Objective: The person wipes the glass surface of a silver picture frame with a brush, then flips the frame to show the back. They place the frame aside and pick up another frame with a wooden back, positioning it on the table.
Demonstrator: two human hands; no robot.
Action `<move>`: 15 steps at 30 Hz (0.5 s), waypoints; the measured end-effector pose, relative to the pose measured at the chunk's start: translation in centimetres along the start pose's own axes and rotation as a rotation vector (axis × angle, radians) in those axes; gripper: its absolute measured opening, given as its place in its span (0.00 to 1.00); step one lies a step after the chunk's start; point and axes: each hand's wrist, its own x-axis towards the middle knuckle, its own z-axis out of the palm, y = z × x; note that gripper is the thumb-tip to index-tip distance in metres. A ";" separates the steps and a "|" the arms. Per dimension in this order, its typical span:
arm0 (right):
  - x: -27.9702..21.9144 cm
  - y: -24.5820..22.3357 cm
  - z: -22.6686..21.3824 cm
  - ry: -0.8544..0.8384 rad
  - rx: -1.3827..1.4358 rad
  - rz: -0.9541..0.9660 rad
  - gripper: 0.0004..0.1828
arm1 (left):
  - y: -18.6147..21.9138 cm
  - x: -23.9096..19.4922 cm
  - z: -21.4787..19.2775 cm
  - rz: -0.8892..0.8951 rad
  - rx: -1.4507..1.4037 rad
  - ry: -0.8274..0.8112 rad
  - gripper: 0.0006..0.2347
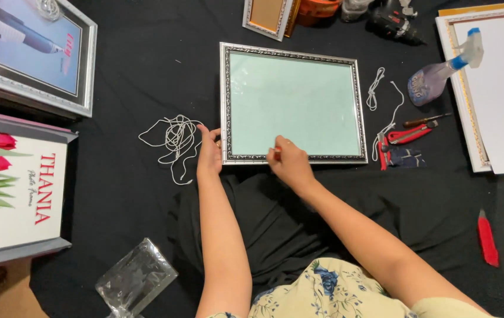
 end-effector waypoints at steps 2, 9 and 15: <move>1.0 -3.1 1.2 -0.014 0.063 -0.046 0.10 | -0.3 0.3 -0.2 -0.009 -0.041 -0.013 0.38; 6.7 -6.1 -0.1 -0.034 0.829 0.190 0.10 | 0.2 -1.4 0.0 -0.015 -0.142 -0.070 0.42; 6.9 -5.8 -4.1 -0.455 0.737 0.073 0.10 | 1.1 -1.9 0.9 -0.030 -0.190 -0.071 0.44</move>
